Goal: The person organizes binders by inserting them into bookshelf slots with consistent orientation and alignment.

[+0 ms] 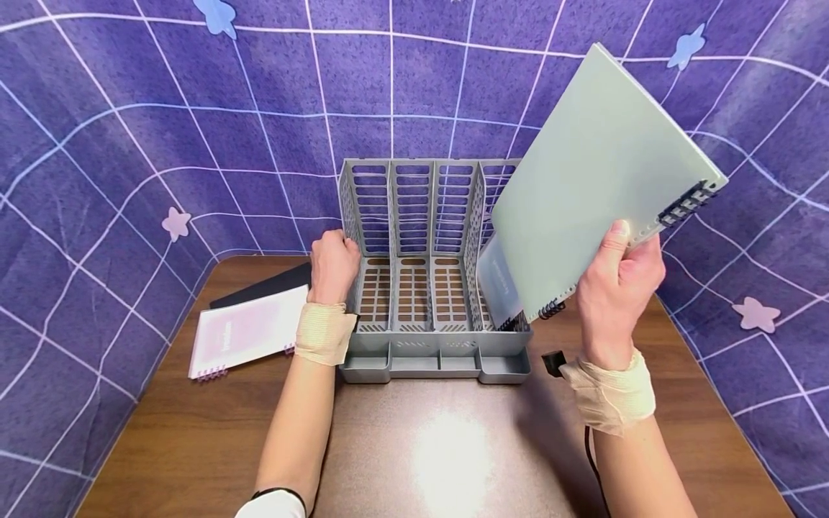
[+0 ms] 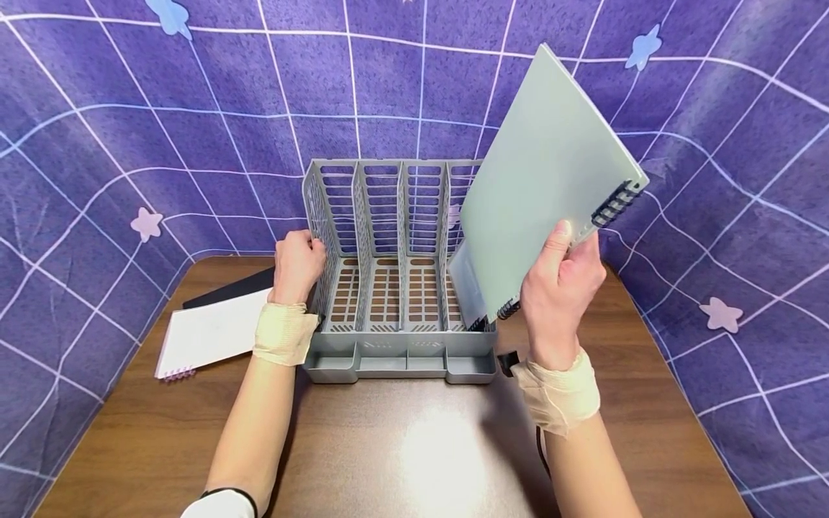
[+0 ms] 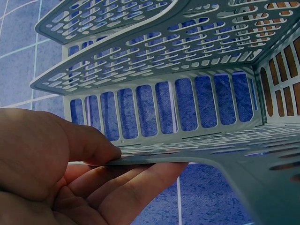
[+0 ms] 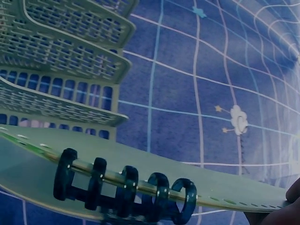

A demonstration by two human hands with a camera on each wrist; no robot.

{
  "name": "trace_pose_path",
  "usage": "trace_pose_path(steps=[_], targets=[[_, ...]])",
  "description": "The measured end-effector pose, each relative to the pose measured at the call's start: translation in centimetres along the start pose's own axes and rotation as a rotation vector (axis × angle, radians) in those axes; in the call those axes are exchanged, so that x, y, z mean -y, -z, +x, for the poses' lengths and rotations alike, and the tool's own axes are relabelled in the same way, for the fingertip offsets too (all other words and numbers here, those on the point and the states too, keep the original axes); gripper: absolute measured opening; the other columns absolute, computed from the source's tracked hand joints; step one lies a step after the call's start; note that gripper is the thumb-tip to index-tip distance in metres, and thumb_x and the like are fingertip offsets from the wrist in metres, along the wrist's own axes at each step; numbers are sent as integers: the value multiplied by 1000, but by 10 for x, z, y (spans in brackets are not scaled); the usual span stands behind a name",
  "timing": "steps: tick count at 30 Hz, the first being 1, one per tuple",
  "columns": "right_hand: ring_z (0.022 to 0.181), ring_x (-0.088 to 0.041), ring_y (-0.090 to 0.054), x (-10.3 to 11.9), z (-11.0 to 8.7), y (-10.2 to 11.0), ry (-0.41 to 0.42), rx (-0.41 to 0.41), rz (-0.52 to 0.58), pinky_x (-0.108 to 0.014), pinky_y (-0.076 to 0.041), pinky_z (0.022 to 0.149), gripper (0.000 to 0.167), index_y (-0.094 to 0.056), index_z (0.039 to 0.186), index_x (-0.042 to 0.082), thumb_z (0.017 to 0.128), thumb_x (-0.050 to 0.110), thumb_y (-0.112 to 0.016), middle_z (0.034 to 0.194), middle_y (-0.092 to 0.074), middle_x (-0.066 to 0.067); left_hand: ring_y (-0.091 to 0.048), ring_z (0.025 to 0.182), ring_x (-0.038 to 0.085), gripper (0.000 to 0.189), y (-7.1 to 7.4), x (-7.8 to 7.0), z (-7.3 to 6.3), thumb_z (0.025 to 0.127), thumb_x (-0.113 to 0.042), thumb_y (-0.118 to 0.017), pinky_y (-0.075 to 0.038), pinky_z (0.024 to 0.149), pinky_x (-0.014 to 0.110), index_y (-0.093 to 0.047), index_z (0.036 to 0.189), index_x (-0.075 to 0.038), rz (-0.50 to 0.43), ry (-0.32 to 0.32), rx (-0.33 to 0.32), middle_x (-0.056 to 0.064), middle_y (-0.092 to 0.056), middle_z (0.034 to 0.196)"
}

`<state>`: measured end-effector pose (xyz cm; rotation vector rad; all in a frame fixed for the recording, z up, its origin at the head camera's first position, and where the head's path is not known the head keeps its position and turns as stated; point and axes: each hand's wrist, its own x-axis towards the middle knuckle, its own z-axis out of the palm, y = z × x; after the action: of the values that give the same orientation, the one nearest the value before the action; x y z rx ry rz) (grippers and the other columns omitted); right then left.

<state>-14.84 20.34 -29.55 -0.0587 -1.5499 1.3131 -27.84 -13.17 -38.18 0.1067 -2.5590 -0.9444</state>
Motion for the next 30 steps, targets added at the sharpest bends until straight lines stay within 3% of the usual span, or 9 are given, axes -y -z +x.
trace_pose_path(steps=[4,14,30], targets=[[95,-10,-62,-9,-1,-6,5,26,-48,-27,-46,92,20,-69,109,2,104,15,-54,95,-65,7,-68,82,54,24,0,-1,0,95,-12,-51,-51,73,61,-62,76,-1,-7,-10,-9,31,-69,88],[101,-16,-62,-22,-7,-11,13,58,-106,-29,-45,95,28,-68,114,-6,105,17,-54,104,-70,-14,-68,84,53,24,-1,-1,1,96,-14,-50,-51,74,61,-64,79,-3,6,9,9,30,-70,91],[92,-22,-59,-36,-14,-23,-37,72,-184,-32,-43,88,36,-65,107,-9,107,25,-52,93,-65,-15,-68,82,51,24,-1,0,0,95,-13,-49,-51,74,59,-63,77,-4,0,12,4,28,-70,88]])
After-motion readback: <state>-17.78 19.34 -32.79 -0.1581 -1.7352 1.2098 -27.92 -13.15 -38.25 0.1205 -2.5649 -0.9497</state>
